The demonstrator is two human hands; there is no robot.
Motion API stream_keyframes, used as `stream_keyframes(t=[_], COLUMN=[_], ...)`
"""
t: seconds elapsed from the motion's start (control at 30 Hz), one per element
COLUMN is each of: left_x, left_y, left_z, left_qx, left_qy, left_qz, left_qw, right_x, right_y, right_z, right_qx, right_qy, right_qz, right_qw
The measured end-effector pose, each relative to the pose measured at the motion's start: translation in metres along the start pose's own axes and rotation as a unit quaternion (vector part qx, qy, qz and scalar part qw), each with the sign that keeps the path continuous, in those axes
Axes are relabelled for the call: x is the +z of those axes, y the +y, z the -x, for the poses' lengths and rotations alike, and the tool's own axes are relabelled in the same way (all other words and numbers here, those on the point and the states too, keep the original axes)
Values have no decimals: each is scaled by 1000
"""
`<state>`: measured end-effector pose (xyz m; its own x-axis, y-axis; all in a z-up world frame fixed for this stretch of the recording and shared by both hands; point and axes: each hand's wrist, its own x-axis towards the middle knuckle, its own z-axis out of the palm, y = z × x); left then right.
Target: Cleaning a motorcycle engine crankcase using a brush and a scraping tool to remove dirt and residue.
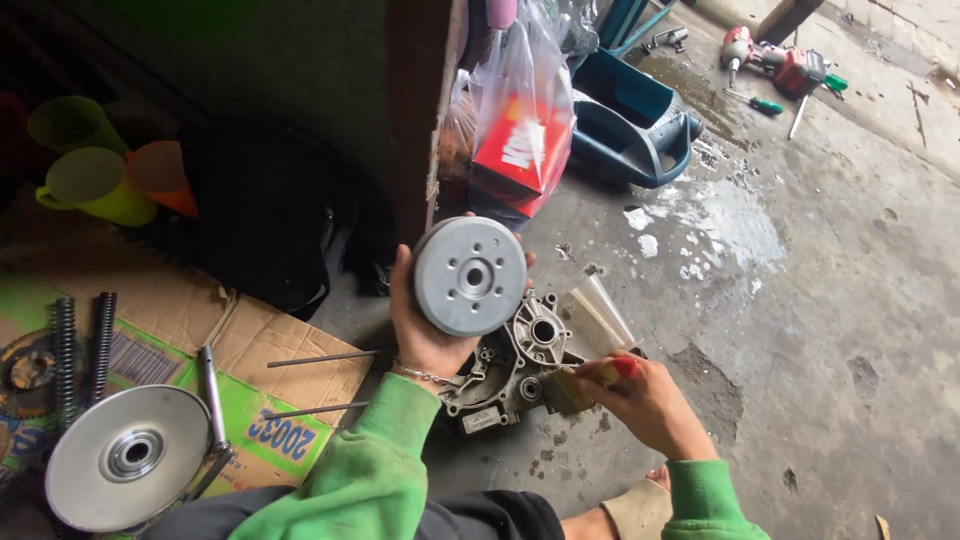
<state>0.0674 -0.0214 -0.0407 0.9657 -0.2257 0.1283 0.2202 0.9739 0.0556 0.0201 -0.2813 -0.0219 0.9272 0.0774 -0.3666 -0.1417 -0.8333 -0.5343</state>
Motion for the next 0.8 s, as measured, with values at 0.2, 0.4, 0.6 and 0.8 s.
stream_keyframes(t=[0.2,0.4,0.6,0.8], left_x=[0,-5,-4,0], left_y=[-1,1,-5,-2], left_z=[3,5,2,3], left_qx=[-13,-14,-16,-26], left_qy=[2,-3,35,38], left_qz=[-7,53,31,40], left_qw=[1000,999,999,998], right_x=[10,6,49,59], right_y=[5,0,-12,-1], right_z=[-2,12,14,22], right_qx=[17,62,-72,-145], right_qy=[6,82,49,42], right_qz=[28,-115,-78,-95], right_qw=[999,988,993,984])
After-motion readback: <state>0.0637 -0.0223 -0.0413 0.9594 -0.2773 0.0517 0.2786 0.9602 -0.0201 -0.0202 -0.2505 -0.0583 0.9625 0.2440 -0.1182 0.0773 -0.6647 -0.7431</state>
